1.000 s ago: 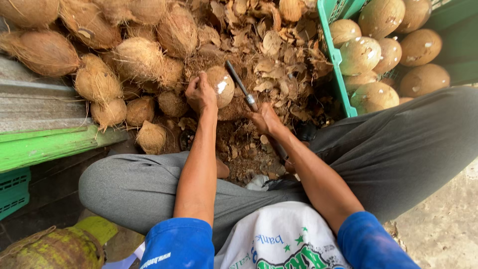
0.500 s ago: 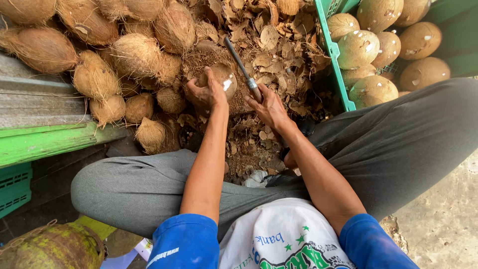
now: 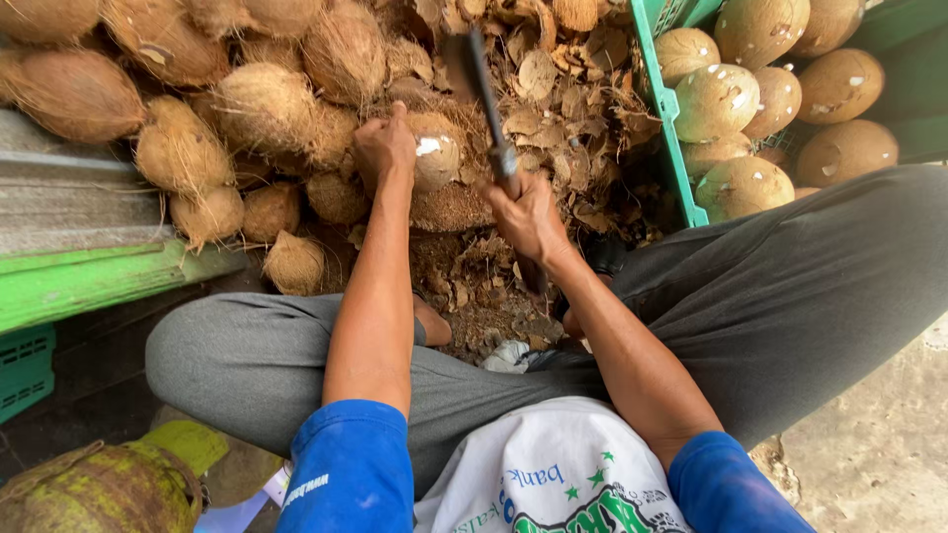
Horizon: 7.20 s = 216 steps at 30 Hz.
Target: The person sits on the ground and uses a machete to trim the fibrous husk off coconuts one at a time, rotating each coconut to cut away the outer husk, then places the trimmed coconut into a green plastic crate beside them.
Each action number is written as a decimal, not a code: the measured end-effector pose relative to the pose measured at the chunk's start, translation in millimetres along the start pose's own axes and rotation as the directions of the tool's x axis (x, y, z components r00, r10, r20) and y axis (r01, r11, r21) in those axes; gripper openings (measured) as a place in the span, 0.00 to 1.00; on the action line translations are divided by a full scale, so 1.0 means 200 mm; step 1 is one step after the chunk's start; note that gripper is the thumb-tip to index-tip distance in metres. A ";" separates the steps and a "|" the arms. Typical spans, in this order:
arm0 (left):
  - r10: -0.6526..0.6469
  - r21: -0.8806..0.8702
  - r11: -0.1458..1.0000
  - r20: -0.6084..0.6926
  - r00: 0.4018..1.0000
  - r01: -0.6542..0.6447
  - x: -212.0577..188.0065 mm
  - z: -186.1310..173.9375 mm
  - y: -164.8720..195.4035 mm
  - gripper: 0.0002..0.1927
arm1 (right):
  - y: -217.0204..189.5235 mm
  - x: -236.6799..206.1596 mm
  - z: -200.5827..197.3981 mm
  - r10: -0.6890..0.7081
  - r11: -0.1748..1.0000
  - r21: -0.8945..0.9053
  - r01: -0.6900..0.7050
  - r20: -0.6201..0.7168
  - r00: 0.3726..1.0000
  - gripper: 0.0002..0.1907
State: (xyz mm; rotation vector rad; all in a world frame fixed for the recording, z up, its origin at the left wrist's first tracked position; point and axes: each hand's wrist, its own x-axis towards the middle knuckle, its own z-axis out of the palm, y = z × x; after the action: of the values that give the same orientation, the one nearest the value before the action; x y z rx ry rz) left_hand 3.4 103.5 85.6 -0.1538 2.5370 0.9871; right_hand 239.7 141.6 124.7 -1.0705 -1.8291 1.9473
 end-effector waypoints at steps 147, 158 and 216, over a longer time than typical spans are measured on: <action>0.257 -0.244 0.925 -0.159 0.953 -0.290 -0.05 0.06 -0.28 0.21 | 0.17 -0.02 0.01 0.096 0.939 -0.336 -0.068 0.066 0.993 0.16; 0.317 -0.317 0.867 -0.245 0.916 -0.385 0.03 0.13 -0.41 0.21 | 0.13 0.02 0.03 0.227 0.928 -0.313 -0.202 0.046 0.973 0.08; 0.376 -0.160 0.902 -0.169 0.911 -0.402 -0.04 0.07 -0.38 0.22 | 0.06 -0.07 0.09 0.236 0.934 -0.299 -0.197 0.100 0.967 0.11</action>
State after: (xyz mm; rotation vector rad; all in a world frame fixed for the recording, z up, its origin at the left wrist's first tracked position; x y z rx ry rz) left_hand 34.9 56.4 32.8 0.2558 2.6485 1.4179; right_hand 241.2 117.5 116.0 -1.3077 -2.2043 1.9548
